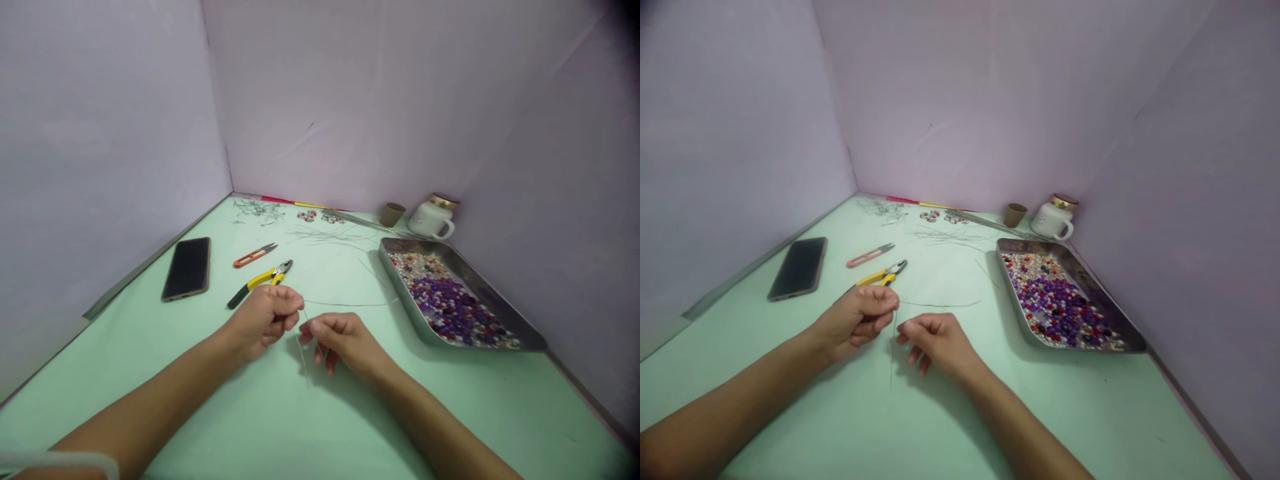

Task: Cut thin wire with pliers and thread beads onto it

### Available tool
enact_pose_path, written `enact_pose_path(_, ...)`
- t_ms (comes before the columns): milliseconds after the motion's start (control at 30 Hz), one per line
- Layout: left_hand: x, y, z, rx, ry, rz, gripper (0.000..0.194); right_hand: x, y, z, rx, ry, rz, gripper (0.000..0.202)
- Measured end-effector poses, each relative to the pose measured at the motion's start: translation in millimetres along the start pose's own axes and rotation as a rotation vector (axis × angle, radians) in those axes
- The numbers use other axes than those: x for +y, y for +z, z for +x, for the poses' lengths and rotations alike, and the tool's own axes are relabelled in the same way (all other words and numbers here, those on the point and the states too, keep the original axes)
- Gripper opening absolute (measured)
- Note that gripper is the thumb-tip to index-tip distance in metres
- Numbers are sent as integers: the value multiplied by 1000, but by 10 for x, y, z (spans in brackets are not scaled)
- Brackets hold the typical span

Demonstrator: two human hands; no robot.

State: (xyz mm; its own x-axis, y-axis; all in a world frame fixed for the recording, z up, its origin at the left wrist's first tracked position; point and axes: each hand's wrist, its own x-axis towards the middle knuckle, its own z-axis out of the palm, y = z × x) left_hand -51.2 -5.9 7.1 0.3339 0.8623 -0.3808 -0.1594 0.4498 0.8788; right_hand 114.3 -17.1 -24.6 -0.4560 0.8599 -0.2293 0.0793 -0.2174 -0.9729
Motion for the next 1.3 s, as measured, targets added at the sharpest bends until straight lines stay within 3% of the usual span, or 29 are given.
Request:
enact_pose_path(133, -74, 111, -9, 20, 22, 14, 20, 19, 255, -64, -81, 65, -54, 29)
enact_pose_path(300, -100, 43, 50, 61, 1, 38, 15, 24, 435, -160, -168, 110, -105, 21)
enact_pose_path(400, -112, -37, 101, -1, -74, 35, 12, 55, 336, -220, -362, 155, -144, 10)
enact_pose_path(467, -101, -83, 118, -60, -99, 27, 13, 71, 160, -232, -531, 238, -161, 11)
enact_pose_path(533, -75, -113, 108, -121, -98, 14, 14, 64, -58, -198, -602, 284, -214, 15)
enact_pose_path(600, -47, -126, 70, -205, -81, 5, 15, 29, -246, -115, -464, 190, -301, 16)
enact_pose_path(667, -34, -125, 15, -320, -62, 10, 16, -26, -340, 7, -121, -33, -430, 19)
enact_pose_path(733, -38, -117, -39, -437, -43, 38, 16, -78, -310, 145, 126, -283, -593, 26)
enact_pose_path(767, -44, -112, -60, -474, -30, 53, 17, -95, -256, 214, 155, -385, -681, 32)
enact_pose_path(867, -62, -102, -91, -467, 19, 69, 18, -96, -29, 422, -47, -540, -959, 56)
enact_pose_path(900, -66, -101, -89, -444, 24, 68, 19, -84, 40, 492, -148, -542, -1053, 68)
enact_pose_path(1000, -77, -104, -54, -383, 7, 85, 19, -51, 146, 685, -212, -446, -1265, 76)
enact_pose_path(1200, -107, -84, 27, -249, -20, 135, 17, -105, 83, 915, -88, -374, -1352, 53)
enact_pose_path(1300, -114, -82, 45, -240, -12, 126, 16, -173, 26, 946, -13, -365, -1312, 53)
